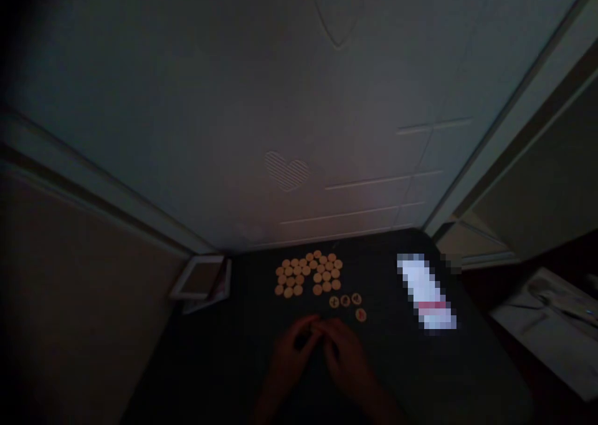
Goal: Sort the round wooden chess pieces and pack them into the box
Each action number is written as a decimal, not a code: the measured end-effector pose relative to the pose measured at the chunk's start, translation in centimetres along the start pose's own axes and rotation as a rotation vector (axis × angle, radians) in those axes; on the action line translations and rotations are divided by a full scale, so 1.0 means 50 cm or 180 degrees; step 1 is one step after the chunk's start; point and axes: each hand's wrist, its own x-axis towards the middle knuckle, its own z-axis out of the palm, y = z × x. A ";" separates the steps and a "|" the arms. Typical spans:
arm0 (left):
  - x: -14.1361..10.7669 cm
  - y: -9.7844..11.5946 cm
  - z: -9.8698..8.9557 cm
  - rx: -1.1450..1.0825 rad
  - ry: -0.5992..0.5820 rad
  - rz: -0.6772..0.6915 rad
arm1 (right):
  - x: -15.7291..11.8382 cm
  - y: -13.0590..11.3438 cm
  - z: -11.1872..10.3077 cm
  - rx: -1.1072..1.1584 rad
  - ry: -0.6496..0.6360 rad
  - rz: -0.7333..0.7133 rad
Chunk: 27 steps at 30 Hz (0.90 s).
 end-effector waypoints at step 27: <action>0.003 0.006 -0.003 -0.0335 0.0045 0.0206 | 0.011 -0.004 -0.003 -0.0178 0.0161 0.0229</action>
